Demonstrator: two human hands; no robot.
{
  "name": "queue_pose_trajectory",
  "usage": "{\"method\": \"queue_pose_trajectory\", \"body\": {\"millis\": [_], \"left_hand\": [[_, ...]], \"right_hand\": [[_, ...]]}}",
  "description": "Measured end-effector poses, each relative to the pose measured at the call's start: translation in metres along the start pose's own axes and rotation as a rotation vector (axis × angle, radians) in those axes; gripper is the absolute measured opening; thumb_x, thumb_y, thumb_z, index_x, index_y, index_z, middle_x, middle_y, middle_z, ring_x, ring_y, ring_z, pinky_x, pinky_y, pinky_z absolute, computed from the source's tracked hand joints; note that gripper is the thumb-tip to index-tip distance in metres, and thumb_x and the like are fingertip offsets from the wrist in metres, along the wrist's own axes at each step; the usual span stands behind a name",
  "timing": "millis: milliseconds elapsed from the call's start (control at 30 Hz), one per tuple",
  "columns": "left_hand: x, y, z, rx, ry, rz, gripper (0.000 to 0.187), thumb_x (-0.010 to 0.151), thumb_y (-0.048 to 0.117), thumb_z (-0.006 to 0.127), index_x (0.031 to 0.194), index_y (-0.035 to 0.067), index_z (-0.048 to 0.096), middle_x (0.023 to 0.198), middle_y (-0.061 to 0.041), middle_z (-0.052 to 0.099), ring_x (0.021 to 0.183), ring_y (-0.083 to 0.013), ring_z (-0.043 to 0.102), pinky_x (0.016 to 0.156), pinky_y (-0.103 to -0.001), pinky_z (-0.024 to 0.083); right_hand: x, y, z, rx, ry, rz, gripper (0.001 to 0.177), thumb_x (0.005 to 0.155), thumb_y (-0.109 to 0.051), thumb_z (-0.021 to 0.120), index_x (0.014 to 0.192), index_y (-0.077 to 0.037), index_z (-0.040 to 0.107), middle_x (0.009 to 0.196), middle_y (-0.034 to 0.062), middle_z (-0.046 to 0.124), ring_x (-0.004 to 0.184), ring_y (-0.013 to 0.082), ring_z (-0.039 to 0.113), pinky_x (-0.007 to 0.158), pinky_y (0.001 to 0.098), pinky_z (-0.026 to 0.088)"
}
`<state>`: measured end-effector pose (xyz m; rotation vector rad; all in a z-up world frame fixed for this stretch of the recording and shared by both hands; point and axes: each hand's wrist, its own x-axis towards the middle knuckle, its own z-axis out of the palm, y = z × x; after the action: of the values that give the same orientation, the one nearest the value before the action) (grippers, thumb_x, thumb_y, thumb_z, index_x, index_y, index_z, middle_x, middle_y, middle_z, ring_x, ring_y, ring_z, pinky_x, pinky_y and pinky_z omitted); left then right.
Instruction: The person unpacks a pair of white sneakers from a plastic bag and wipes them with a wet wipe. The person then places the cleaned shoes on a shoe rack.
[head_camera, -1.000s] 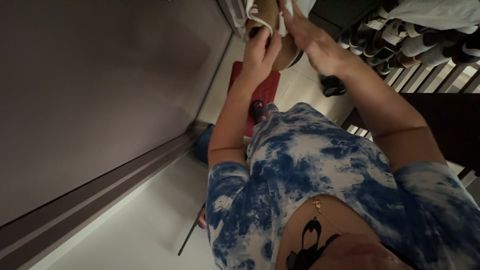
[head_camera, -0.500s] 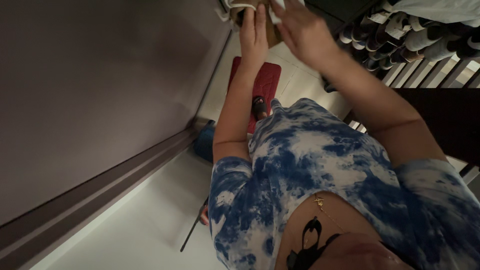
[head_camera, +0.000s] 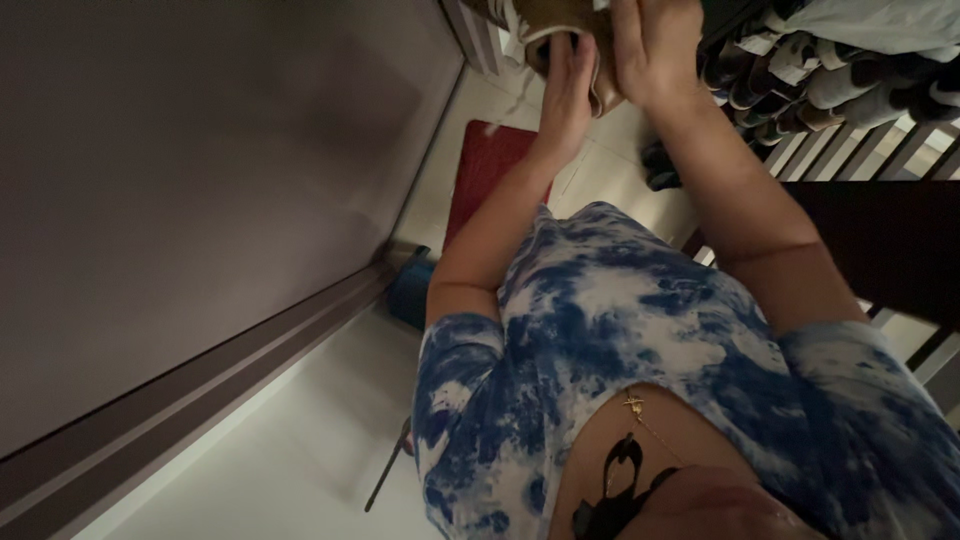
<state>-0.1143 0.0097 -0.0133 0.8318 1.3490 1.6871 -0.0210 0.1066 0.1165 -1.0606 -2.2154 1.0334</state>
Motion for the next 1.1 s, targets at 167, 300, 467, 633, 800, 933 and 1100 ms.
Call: {"method": "queue_pose_trajectory", "body": {"millis": [167, 300, 467, 633, 800, 933, 1100], "left_hand": [[0.002, 0.039, 0.000, 0.061, 0.205, 0.326, 0.056, 0.118, 0.051, 0.044, 0.156, 0.012, 0.031, 0.149, -0.015, 0.043, 0.135, -0.0255, 0.047, 0.114, -0.039, 0.043], [0.008, 0.078, -0.020, -0.343, 0.212, 0.328, 0.060, 0.110, 0.044, 0.059, 0.158, 0.020, 0.033, 0.151, -0.008, 0.044, 0.138, -0.0230, 0.047, 0.111, -0.042, 0.043], [0.006, 0.082, -0.013, -0.962, 0.054, 0.074, 0.050, 0.110, 0.041, 0.063, 0.150, 0.016, 0.045, 0.144, -0.006, 0.053, 0.136, -0.0227, 0.052, 0.110, -0.044, 0.047], [0.002, 0.020, -0.003, -1.095, 0.049, -0.294, 0.048, 0.110, 0.042, 0.046, 0.143, 0.007, 0.049, 0.137, -0.014, 0.060, 0.125, -0.0301, 0.061, 0.109, -0.046, 0.050], [0.015, -0.021, -0.008, -1.295, -0.087, -0.284, 0.041, 0.115, 0.029, 0.038, 0.142, 0.001, 0.053, 0.136, -0.015, 0.064, 0.124, -0.0289, 0.064, 0.110, -0.045, 0.051], [0.004, -0.023, -0.006, -1.324, -0.154, -0.183, 0.040, 0.116, 0.028, 0.038, 0.138, 0.000, 0.055, 0.130, -0.019, 0.065, 0.119, -0.0314, 0.066, 0.104, -0.047, 0.053], [-0.006, -0.015, -0.012, -1.294, -0.001, -0.400, 0.035, 0.110, 0.024, 0.040, 0.128, 0.000, 0.059, 0.125, -0.015, 0.068, 0.115, -0.0280, 0.068, 0.101, -0.041, 0.057]], "right_hand": [[-0.027, 0.036, 0.029, -0.195, 0.313, -0.737, 0.022, 0.102, -0.009, 0.056, 0.113, 0.005, 0.067, 0.119, 0.0296, 0.066, 0.112, 0.0496, 0.058, 0.097, 0.0590, 0.043], [-0.027, 0.114, 0.062, -0.058, 0.418, -0.653, 0.025, 0.107, -0.004, 0.053, 0.126, 0.008, 0.062, 0.133, 0.0275, 0.064, 0.128, 0.0414, 0.059, 0.109, 0.0502, 0.048], [-0.037, 0.113, 0.051, 0.409, 0.691, -0.528, 0.036, 0.109, -0.007, 0.045, 0.141, 0.008, 0.051, 0.146, 0.0217, 0.057, 0.139, 0.0322, 0.057, 0.117, 0.0430, 0.046], [-0.047, 0.044, 0.051, -0.061, 0.306, -0.762, 0.041, 0.106, -0.020, 0.049, 0.141, 0.002, 0.047, 0.153, 0.0275, 0.044, 0.143, 0.0439, 0.041, 0.121, 0.0514, 0.032], [-0.030, 0.040, 0.039, 0.241, 0.156, -0.493, 0.052, 0.112, -0.029, 0.046, 0.152, 0.004, 0.041, 0.159, 0.0282, 0.040, 0.148, 0.0450, 0.041, 0.127, 0.0456, 0.032], [-0.046, 0.045, 0.060, 0.295, 0.208, -0.349, 0.062, 0.118, -0.035, 0.036, 0.160, 0.010, 0.027, 0.166, 0.0298, 0.031, 0.156, 0.0474, 0.033, 0.132, 0.0447, 0.027], [-0.036, 0.077, 0.054, 0.444, 0.173, -0.434, 0.056, 0.116, -0.035, 0.031, 0.156, 0.004, 0.037, 0.155, 0.0200, 0.049, 0.142, 0.0351, 0.053, 0.123, 0.0397, 0.041]]}}
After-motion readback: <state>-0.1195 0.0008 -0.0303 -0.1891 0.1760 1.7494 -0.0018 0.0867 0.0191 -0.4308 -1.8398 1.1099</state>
